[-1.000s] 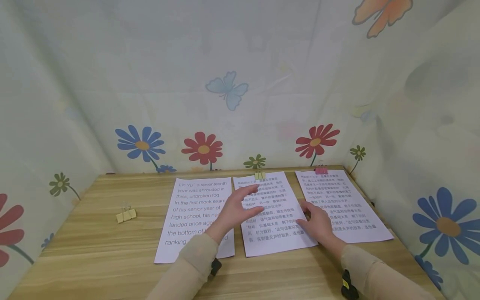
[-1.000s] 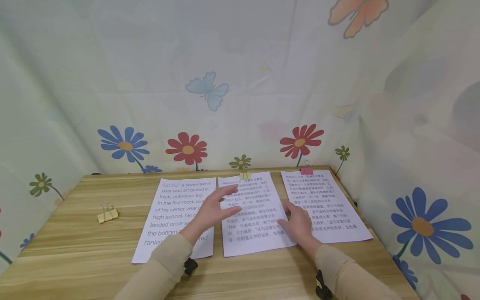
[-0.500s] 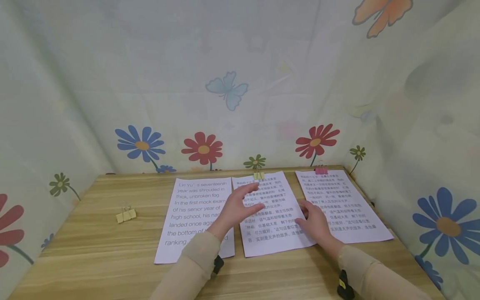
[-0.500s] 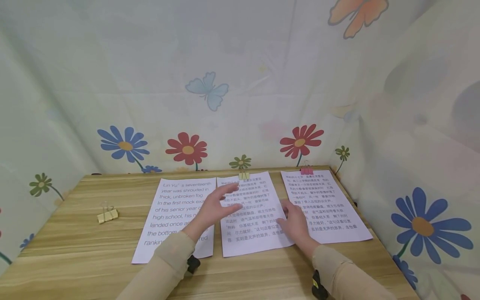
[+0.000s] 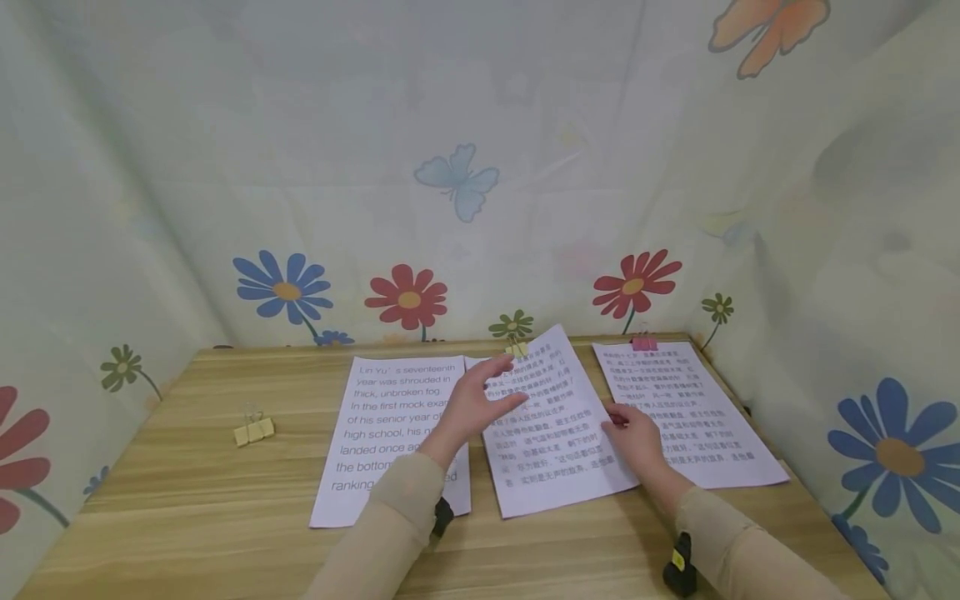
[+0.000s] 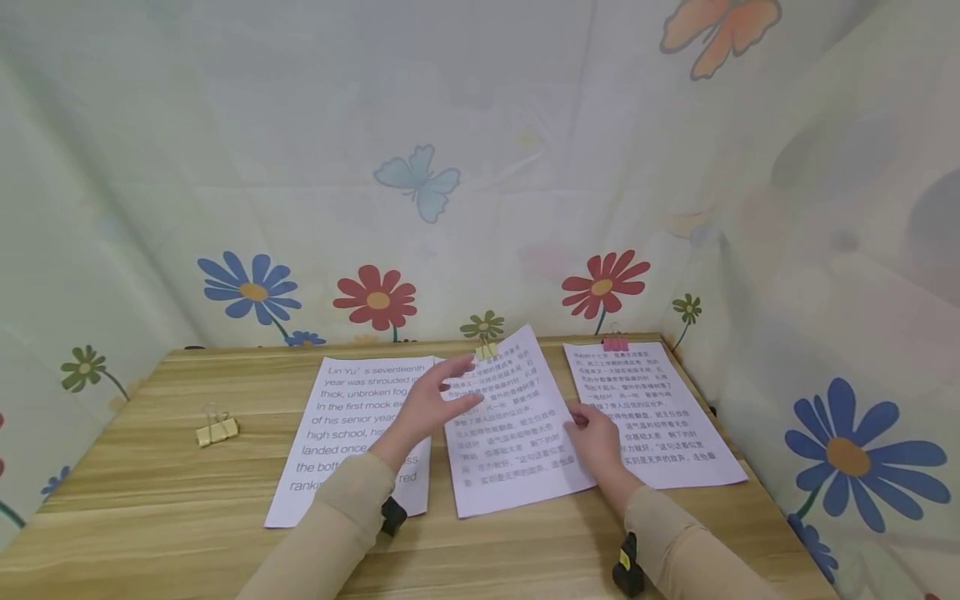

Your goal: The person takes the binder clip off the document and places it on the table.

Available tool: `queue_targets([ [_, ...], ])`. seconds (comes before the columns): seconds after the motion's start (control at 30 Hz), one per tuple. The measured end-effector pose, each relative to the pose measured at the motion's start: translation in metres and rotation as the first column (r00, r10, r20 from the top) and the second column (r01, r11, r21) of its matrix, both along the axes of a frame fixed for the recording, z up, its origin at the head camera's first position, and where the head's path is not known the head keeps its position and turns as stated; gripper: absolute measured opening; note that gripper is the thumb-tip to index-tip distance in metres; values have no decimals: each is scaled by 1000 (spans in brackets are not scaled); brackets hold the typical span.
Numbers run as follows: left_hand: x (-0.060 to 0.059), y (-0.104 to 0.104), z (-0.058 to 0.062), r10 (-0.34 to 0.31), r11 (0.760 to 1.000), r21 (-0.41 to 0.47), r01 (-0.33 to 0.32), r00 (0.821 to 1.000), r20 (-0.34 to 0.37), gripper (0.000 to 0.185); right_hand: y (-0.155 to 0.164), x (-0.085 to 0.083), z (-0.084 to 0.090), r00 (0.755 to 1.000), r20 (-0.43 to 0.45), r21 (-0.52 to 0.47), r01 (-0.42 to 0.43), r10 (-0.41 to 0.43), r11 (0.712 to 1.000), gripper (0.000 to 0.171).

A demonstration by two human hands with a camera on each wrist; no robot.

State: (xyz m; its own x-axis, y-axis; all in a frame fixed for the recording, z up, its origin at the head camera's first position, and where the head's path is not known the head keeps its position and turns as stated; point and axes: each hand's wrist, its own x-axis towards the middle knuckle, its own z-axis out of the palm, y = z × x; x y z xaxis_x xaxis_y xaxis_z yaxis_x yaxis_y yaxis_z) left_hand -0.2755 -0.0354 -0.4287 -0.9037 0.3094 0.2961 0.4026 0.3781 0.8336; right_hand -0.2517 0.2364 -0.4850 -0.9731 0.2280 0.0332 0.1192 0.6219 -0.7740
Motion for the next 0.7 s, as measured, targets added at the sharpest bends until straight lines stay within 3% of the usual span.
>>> queue_targets([
  [0.37,-9,3,9,98,993,77,-92,992,-76,56,-1,5,2,996,-51,-55,65,-68,996,27],
  [0.7,-16,0,26,116,989,103,-105,988,-100,56,-1,10,13,986,-102,-168,111,-129,979,25],
])
